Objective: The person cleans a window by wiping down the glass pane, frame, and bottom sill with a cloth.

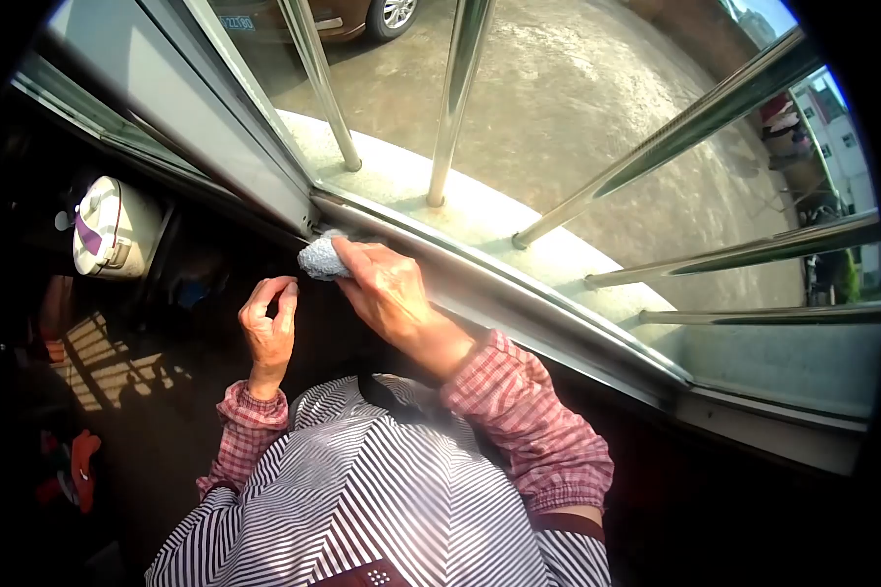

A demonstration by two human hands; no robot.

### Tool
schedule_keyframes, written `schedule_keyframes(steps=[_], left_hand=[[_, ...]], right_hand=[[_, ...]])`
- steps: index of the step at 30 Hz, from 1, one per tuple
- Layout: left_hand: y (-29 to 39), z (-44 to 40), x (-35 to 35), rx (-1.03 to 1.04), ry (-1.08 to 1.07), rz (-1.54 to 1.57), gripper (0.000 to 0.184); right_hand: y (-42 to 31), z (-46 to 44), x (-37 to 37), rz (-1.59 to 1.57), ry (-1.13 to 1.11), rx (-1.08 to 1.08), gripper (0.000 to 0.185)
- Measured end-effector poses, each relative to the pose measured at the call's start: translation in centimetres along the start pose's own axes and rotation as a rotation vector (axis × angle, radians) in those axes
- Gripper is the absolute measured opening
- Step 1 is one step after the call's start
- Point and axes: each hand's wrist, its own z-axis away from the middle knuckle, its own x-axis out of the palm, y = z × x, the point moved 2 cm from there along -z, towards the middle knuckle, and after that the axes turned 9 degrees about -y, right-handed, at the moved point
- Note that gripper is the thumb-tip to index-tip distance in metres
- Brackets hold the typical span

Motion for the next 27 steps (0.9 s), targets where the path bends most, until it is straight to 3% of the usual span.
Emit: schedule_keyframes(steps=[4, 5, 6, 8, 10, 12, 13, 14, 16, 18, 23, 27], left_hand=[[-1.8, 0.7, -1.4, -0.105, 0.099, 0.029, 0.005], [-2.2, 0.7, -1.7, -0.105, 0.153, 0.036, 0.006], [-2.5, 0.7, -2.0, -0.139, 0.205, 0.084, 0.008], [-2.9, 0.2, -2.3, -0.121, 0.272, 0.091, 0.011], [-2.7, -0.5, -2.1, -0.048, 0.183, 0.029, 0.015], [-0.2, -1.4, -0.8, 0.023, 0.066, -0.004, 0.014], [1.1, -1.7, 0.2, 0.086, 0.002, -0.022, 0.012], [2.5, -2.0, 1.3, 0.223, -0.043, -0.078, 0.013], [4.8, -2.0, 3.9, 0.396, -0.124, -0.133, 0.016], [6.4, -1.9, 5.6, 0.502, -0.142, -0.274, 0.016], [4.5, -1.2, 4.8, 0.381, -0.005, -0.143, 0.009], [2.3, -0.6, 2.3, 0.236, 0.046, -0.156, 0.005]], right_hand=[[-1.3, -2.3, 2.4, -0.039, -0.013, -0.039, 0.058], [-2.0, -1.8, 2.2, -0.024, 0.062, -0.140, 0.058], [-2.7, -0.6, 1.5, -0.162, 0.074, -0.170, 0.059], [-5.4, 3.1, 0.1, -0.238, -0.023, -0.068, 0.064], [-6.9, 5.6, -4.0, -0.178, 0.029, -0.021, 0.068], [-6.2, 9.9, -7.4, 0.000, 0.145, 0.195, 0.061], [-6.5, 11.9, -9.3, 0.100, 0.304, 0.286, 0.048], [-7.0, 14.5, -11.3, 0.044, 0.376, 0.532, 0.044], [-7.4, 19.8, -14.2, 0.037, 0.630, 0.698, 0.034], [-7.3, 23.7, -15.8, 0.047, 0.746, 0.795, 0.031], [-6.2, 25.9, -15.5, -0.055, 0.807, 0.861, 0.031], [-4.6, 22.2, -13.6, 0.189, 0.630, 0.747, 0.035]])
